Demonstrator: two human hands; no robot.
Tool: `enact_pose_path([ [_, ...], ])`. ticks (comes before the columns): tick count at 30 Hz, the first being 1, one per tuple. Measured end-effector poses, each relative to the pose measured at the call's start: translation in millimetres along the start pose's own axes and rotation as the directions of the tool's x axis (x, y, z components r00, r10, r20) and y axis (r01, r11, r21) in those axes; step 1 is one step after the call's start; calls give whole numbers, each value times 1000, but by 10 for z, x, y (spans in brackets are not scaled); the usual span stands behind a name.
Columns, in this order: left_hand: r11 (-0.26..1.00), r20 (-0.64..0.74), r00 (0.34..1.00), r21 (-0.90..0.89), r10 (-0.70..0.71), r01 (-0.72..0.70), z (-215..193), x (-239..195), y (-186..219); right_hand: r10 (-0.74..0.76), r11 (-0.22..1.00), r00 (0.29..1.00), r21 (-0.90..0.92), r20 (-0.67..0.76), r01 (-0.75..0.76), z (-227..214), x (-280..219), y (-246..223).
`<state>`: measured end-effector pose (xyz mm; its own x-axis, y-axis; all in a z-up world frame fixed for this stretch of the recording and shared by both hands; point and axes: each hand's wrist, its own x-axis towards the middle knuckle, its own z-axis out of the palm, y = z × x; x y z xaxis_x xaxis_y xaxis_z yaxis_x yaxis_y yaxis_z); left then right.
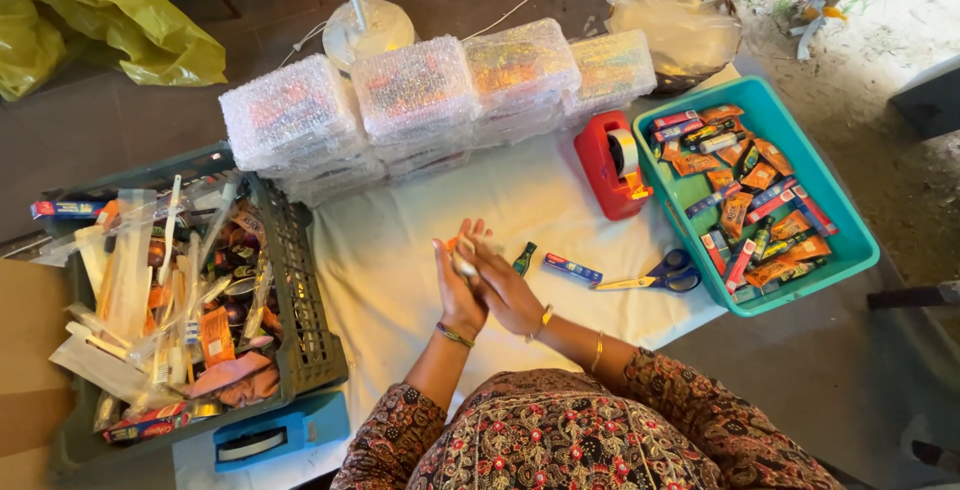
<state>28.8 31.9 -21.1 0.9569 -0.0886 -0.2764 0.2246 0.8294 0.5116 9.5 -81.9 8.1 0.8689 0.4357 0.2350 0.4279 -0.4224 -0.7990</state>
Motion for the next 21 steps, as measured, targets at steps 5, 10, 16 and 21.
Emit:
enact_pose_path([
  [5, 978, 28, 990, -152, -138, 141, 103, 32, 206, 85, 994, 994, 76, -70, -80, -33, 39, 37],
  [10, 1000, 79, 997, -28, 10, -8, 141, -1, 375, -102, 992, 994, -73, 25, 104, -37, -34, -242],
  [16, 991, 50, 993, -85, -102, 106, -42, -34, 157, 40, 999, 998, -5, -42, -40, -79, 191, -205],
  [21, 998, 71, 997, -57, 18, -13, 234, -90, 592, -93, 989, 996, -120, -14, 91, 70, -25, -221],
])
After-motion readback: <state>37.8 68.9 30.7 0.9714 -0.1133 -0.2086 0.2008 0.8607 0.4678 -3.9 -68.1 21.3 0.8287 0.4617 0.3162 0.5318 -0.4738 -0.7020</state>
